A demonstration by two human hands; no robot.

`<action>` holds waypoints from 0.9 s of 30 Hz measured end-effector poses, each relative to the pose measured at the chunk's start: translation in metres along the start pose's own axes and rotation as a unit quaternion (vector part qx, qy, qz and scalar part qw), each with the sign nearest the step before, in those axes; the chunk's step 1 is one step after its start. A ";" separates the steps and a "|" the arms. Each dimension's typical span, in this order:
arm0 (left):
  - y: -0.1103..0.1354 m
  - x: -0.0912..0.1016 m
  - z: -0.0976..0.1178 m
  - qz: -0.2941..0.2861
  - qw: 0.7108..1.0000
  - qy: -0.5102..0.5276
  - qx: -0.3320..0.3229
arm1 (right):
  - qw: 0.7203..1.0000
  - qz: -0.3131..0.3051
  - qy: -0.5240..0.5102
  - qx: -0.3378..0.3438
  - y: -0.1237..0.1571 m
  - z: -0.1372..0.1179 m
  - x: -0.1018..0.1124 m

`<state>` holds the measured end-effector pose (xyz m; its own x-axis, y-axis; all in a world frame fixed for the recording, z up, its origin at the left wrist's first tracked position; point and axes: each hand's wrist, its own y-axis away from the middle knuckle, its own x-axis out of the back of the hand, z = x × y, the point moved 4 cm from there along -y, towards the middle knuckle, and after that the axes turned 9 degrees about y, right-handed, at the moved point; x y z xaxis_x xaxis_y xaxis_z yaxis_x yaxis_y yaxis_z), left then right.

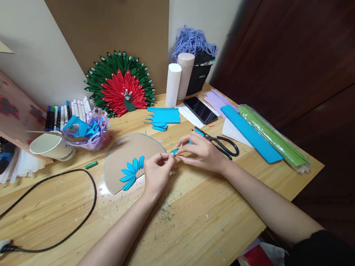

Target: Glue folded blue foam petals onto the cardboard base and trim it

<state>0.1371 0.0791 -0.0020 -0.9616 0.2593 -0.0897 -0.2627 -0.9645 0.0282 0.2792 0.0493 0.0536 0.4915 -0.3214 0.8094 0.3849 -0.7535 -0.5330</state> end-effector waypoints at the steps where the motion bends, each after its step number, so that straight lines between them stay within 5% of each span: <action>1: 0.000 0.000 0.001 -0.004 1.000 0.002 0.000 | 1.000 0.002 0.013 0.011 0.000 -0.001 -0.002; 8: 0.001 0.000 0.005 -0.018 1.000 0.019 -0.002 | 0.998 0.029 0.046 0.033 -0.001 -0.004 -0.004; 16: 0.004 -0.004 0.008 -0.041 0.994 -0.008 -0.104 | 0.998 -0.011 -0.045 -0.040 -0.002 0.003 -0.004; 27: 0.002 -0.004 -0.001 -0.027 0.998 -0.016 -0.053 | 0.999 0.003 -0.023 -0.042 0.000 0.006 -0.008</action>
<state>0.1402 0.0762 -0.0028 -0.9487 0.3113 -0.0559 -0.3064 -0.9484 -0.0822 0.2795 0.0556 0.0457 0.5291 -0.3014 0.7933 0.3157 -0.7978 -0.5136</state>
